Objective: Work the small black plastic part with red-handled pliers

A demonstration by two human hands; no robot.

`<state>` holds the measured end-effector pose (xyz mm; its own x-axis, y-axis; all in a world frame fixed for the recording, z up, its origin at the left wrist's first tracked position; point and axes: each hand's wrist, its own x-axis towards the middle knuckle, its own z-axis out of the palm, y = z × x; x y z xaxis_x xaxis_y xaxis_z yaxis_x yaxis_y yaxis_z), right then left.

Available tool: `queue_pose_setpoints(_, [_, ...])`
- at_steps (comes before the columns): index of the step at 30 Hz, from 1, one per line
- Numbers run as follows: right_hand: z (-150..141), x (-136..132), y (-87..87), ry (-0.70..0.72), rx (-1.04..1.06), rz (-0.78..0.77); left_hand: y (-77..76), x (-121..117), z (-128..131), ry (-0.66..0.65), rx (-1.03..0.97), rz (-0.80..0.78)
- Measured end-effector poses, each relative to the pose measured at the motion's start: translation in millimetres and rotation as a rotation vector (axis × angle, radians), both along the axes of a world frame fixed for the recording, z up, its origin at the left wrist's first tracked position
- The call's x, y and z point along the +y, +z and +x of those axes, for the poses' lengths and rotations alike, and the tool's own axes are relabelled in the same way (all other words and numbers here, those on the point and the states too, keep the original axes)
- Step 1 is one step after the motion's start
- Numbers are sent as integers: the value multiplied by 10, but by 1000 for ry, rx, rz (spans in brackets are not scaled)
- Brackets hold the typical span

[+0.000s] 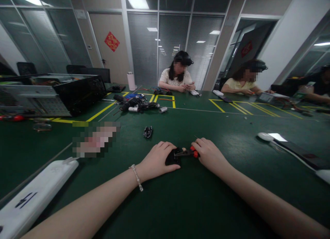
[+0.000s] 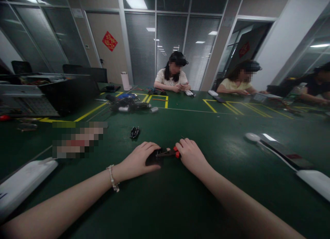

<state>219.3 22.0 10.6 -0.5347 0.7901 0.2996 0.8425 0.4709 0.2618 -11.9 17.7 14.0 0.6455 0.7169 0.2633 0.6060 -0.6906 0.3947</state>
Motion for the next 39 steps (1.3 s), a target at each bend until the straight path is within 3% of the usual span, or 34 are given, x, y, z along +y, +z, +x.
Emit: queue_pose_setpoints(39, [-10, -18, 5, -16, 8, 20, -3, 7, -1, 4, -17, -5])
